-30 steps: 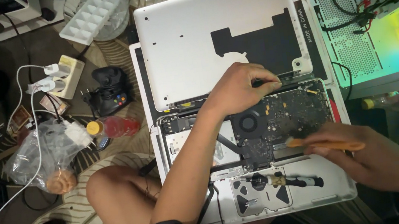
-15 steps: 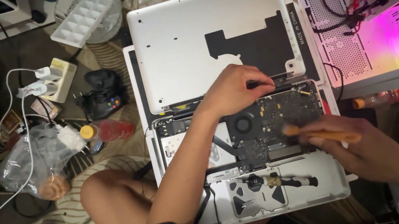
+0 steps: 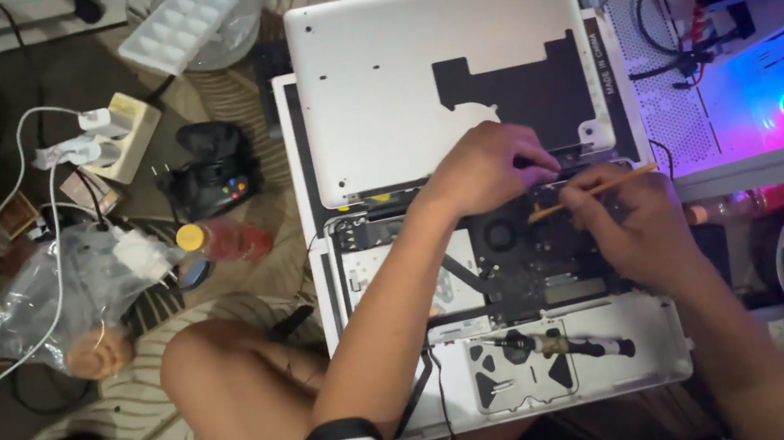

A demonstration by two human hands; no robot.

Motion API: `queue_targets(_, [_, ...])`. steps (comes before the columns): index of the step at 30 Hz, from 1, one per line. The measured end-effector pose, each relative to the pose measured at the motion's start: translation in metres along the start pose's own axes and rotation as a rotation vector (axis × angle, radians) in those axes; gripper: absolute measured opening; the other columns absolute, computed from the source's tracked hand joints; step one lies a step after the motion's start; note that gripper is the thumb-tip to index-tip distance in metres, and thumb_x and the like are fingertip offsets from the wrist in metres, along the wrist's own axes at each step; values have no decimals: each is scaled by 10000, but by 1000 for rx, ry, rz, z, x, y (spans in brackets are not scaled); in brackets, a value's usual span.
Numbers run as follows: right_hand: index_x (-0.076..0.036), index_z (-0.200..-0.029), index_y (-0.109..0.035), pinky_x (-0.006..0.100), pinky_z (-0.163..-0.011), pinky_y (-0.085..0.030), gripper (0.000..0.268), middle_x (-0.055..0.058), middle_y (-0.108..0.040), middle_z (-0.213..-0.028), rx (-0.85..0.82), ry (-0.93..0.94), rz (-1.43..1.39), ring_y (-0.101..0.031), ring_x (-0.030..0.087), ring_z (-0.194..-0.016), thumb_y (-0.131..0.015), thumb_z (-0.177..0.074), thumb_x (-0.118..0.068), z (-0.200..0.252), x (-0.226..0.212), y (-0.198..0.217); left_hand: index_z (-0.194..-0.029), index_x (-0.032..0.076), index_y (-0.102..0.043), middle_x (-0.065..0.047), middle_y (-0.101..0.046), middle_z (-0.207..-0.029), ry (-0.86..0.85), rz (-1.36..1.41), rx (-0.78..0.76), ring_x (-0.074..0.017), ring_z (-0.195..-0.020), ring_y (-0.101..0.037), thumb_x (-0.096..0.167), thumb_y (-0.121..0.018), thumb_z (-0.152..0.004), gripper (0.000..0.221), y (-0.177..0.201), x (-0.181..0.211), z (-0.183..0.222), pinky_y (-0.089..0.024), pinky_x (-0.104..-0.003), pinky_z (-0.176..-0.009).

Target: Repairing a laptop by seating internal connectors with a spudger and fastening motherboard screws with a screwdriver.

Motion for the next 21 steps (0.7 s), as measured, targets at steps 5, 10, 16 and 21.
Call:
queue_targets(5, [-85, -966, -748, 382, -850, -523, 108, 107, -719, -711, 57, -47, -96, -721, 275, -821, -664, -1014, -133, 10, 14, -13, -953, 214, -827, -7, -795, -976, 87, -55, -59, -303, -1010, -746, 303, -716, -861, 169, -3, -6, -1, -585, -460, -945])
queue_targets(10, [-75, -948, -766, 426, -775, -540, 61, 152, -731, -713, 18, 46, -32, -727, 400, -821, -740, -944, -129, -7, -46, -12, -951, 210, -829, -1, -799, -974, 125, -46, -48, -303, -1010, -748, 291, -708, -849, 178, 1, -1, -2, -579, -459, -943])
queue_targets(16, [-107, -947, -771, 413, -764, -549, 87, 99, -727, -694, 42, 85, -43, -727, 368, -788, -728, -957, -182, 5, -37, -23, -943, 163, -823, -34, -796, -961, 150, -28, -40, -330, -999, -745, 282, -722, -827, 194, 1, 1, 0, -580, -475, -927])
queue_targets(21, [-113, -881, -763, 430, -693, -546, 92, 70, -710, -676, 71, 156, -46, -711, 374, -736, -754, -936, -186, 8, -33, -16, -941, 138, -818, -44, -789, -959, 104, -10, -44, -333, -992, -741, 272, -720, -845, 191, -1, 8, -4, -576, -475, -921])
Point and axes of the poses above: each hand's wrist, its own z-axis away from the middle knuckle, its own y-axis out of the back of the hand, x = y × z, the point moved 8 cm from there along -z, towards the middle knuckle
